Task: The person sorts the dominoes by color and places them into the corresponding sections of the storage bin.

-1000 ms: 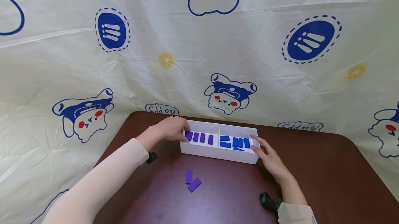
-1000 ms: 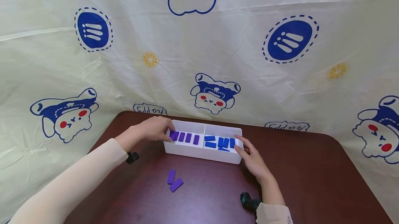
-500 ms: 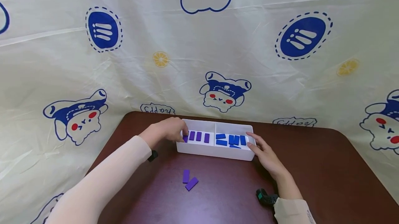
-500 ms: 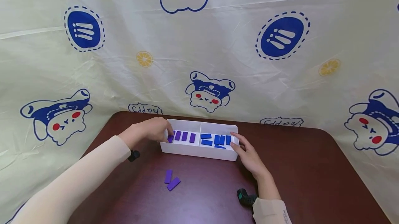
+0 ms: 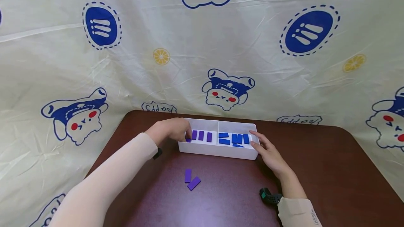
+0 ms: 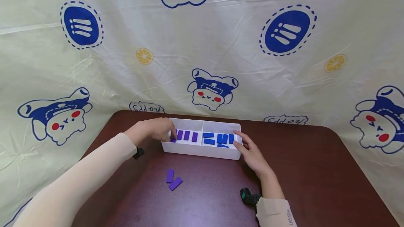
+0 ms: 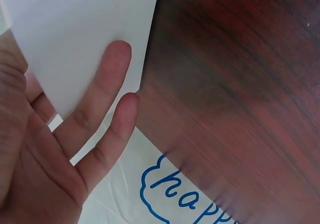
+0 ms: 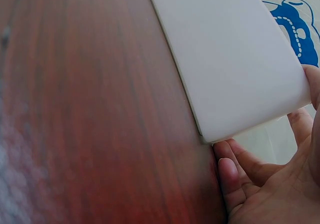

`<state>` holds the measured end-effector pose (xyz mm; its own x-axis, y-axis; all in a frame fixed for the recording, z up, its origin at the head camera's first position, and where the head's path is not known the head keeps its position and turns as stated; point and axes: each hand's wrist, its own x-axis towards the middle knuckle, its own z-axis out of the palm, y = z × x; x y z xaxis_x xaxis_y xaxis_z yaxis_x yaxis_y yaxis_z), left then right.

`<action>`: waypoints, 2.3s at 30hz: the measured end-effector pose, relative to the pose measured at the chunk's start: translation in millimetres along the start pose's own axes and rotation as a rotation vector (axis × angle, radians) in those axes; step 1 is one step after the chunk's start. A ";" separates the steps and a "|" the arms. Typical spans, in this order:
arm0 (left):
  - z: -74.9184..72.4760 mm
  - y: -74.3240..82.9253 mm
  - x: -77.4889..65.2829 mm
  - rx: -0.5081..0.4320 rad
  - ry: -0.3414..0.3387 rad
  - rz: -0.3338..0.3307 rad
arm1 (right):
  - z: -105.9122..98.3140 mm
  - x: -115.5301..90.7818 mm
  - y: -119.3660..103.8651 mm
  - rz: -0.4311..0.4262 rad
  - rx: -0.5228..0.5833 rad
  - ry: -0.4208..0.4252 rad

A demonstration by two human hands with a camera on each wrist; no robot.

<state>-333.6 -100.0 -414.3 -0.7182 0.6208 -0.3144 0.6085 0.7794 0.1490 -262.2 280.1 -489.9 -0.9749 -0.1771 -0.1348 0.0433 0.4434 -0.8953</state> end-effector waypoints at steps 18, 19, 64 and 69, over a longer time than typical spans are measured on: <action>-11.3 7.1 -0.9 0.037 0.025 -0.055 | -2.0 0.5 3.6 0.010 0.024 0.013; -11.9 7.8 -2.1 0.032 0.031 -0.063 | -1.8 0.3 3.7 0.011 0.024 0.012; 47.1 73.4 -85.6 0.053 0.132 0.117 | -4.0 3.9 4.8 -0.019 0.012 -0.009; 59.3 76.8 -84.6 0.039 0.117 0.125 | -2.3 3.1 5.5 0.003 0.007 -0.012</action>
<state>-206.1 -97.7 -431.9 -0.6693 0.7199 -0.1838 0.7063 0.6933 0.1432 -265.4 284.1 -494.2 -0.9720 -0.1866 -0.1428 0.0479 0.4377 -0.8978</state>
